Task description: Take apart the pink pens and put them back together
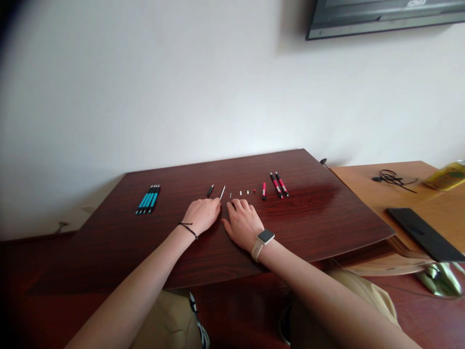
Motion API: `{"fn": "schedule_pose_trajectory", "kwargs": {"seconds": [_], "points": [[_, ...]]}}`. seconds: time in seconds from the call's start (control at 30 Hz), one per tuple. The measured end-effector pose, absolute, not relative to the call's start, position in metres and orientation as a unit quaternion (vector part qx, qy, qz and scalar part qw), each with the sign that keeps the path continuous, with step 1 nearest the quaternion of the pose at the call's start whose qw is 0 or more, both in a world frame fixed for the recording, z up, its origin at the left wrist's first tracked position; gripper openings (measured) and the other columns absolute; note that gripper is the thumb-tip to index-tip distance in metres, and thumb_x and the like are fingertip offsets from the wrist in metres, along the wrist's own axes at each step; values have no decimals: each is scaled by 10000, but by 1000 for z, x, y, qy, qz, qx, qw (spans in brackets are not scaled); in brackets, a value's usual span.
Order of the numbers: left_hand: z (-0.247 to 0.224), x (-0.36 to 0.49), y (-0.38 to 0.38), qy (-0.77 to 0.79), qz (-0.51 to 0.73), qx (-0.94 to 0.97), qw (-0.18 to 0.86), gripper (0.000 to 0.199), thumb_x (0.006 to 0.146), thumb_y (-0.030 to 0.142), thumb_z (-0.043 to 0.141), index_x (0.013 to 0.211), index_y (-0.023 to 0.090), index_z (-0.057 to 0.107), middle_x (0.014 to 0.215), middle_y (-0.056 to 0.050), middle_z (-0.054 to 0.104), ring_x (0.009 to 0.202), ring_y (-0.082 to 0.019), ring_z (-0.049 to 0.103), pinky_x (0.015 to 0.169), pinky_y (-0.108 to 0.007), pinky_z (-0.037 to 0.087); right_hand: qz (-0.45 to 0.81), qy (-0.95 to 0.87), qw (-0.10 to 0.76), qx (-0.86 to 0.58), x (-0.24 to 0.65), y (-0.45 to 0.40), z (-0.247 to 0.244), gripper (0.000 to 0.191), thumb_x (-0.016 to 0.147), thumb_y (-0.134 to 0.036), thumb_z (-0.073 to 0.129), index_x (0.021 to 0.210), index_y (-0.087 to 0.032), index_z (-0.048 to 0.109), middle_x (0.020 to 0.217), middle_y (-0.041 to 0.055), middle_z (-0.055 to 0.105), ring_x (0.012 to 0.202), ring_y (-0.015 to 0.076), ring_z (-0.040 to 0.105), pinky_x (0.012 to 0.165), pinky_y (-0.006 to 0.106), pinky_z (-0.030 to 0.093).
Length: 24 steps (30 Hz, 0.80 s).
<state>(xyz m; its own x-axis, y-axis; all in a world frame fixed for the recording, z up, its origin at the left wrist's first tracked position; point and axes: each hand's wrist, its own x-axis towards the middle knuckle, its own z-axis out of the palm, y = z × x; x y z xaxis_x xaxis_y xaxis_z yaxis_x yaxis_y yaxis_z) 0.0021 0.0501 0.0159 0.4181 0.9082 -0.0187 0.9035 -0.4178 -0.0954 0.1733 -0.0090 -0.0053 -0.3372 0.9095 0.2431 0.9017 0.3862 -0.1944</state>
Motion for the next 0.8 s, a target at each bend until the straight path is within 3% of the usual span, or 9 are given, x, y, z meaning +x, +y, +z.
{"fn": "schedule_pose_trajectory", "kwargs": {"seconds": [0.23, 0.4, 0.57, 0.8], "points": [[14, 0, 49, -545, 25, -838, 18, 453, 1122, 347, 325, 1125, 168, 741, 1040, -167, 807, 1001, -321, 797, 905, -413, 568, 18, -824, 163, -542, 177, -12, -8, 439, 1073, -389, 540, 1441, -153, 584, 1467, 184, 600, 1315, 346, 531, 1060, 501, 508], [16, -11, 56, -578, 9, -815, 27, 597, 1131, 456, 253, 1010, 187, 773, 1006, -164, 810, 972, -332, 795, 890, -420, 567, 23, -835, 165, -525, 183, -16, -11, 484, 1089, -390, 517, 1508, -152, 560, 1549, 176, 564, 1374, 343, 509, 1115, 507, 494], [20, -35, 74, -641, -29, -766, 50, 434, 1104, 451, 351, 1098, 206, 709, 1056, -138, 807, 976, -333, 786, 850, -403, 566, 25, -844, 170, -509, 187, -20, -16, 500, 1112, -393, 464, 1549, -160, 535, 1596, 174, 534, 1434, 338, 473, 1137, 512, 491], [10, -37, 95, -665, -34, -746, 21, 473, 1112, 540, 334, 1154, 179, 637, 1068, -151, 795, 1006, -308, 776, 850, -364, 549, 22, -842, 172, -511, 186, -20, -18, 493, 1108, -381, 466, 1543, -161, 542, 1601, 183, 530, 1445, 342, 462, 1146, 522, 483]]}}
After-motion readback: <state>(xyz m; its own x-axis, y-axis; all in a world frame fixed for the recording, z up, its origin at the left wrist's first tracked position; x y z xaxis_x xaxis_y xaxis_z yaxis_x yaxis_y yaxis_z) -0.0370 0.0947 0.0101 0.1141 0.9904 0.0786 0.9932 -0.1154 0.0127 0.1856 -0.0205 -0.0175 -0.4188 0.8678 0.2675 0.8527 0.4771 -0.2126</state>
